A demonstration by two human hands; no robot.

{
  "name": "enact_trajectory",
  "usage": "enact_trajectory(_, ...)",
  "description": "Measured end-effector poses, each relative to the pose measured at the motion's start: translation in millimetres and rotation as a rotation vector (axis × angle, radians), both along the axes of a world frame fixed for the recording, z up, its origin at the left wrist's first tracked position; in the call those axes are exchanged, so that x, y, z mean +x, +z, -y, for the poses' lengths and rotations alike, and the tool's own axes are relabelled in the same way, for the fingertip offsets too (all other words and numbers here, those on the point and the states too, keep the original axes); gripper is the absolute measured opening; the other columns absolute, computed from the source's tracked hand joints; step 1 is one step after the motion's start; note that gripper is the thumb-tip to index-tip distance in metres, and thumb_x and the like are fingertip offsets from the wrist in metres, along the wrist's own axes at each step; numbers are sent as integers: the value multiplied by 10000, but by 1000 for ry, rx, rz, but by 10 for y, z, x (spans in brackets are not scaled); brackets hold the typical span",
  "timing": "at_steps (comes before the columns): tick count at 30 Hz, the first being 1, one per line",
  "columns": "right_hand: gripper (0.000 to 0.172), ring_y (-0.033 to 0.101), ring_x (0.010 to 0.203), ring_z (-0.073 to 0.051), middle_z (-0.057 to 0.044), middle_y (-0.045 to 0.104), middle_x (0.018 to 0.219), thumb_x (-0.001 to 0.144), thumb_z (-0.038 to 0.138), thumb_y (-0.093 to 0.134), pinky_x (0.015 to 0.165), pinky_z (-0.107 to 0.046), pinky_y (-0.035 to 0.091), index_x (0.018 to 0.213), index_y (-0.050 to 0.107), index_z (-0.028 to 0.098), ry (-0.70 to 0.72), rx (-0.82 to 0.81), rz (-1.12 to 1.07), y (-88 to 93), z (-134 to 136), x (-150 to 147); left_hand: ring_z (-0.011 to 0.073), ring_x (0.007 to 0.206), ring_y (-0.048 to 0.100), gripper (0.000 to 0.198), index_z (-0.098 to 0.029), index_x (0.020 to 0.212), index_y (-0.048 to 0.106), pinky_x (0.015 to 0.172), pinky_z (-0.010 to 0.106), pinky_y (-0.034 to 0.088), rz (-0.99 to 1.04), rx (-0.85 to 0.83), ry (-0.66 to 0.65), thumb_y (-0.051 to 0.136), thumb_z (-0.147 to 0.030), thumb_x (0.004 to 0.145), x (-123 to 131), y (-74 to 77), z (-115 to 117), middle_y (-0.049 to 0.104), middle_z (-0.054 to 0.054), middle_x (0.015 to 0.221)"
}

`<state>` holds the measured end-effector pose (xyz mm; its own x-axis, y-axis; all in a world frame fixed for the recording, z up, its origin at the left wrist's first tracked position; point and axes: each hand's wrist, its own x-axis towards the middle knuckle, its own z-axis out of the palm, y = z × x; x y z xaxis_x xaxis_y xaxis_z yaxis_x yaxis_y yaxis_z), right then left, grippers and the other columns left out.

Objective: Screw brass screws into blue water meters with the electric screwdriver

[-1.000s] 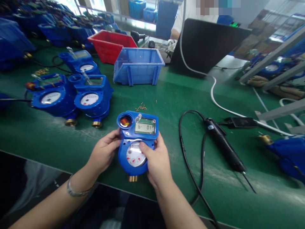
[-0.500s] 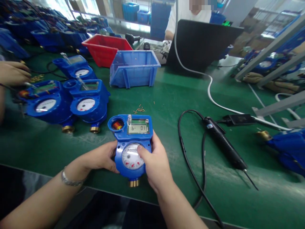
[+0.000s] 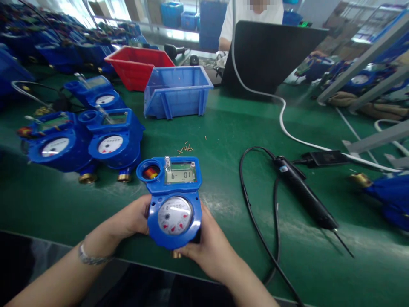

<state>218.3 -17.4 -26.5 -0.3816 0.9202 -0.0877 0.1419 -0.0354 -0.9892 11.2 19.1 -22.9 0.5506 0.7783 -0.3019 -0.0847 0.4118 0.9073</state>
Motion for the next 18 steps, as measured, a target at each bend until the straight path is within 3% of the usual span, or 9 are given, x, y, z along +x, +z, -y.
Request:
enact_trajectory(2, 570, 544, 1041, -275, -78, 565, 1151, 676, 294, 727, 938, -459, 419, 1189, 485, 248, -61, 48, -8, -5, 34, -68, 304, 1081, 557, 681, -176, 1078, 604, 947, 454, 431, -28, 31, -24, 793, -16, 444, 5, 16, -25, 638, 94, 1123)
enact_trajectory(6, 585, 543, 1031, -281, -75, 568, 1140, 649, 279, 744, 945, -456, 413, 1178, 496, 252, -139, 109, -36, -28, 67, -130, 287, 1091, 553, 689, -208, 1088, 601, 960, 434, 422, -39, 65, -74, 787, -10, 454, -4, 44, -89, 634, 68, 1136)
enact_trajectory(12, 610, 584, 959, -285, -92, 599, 1084, 637, 283, 746, 893, -471, 459, 1183, 481, 225, -206, -12, -95, -84, 97, -189, 273, 1067, 567, 668, -205, 1116, 569, 957, 418, 424, -107, 84, -153, 787, -49, 504, -21, 67, -83, 643, 66, 1116)
enact_trajectory(18, 679, 569, 1011, -314, -81, 587, 1120, 602, 190, 746, 827, -471, 513, 1217, 465, 264, -195, -51, -179, -123, 113, -254, 274, 1102, 534, 729, -277, 1186, 525, 986, 423, 387, -240, 271, -167, 810, -141, 528, -18, 34, -50, 581, 39, 1218)
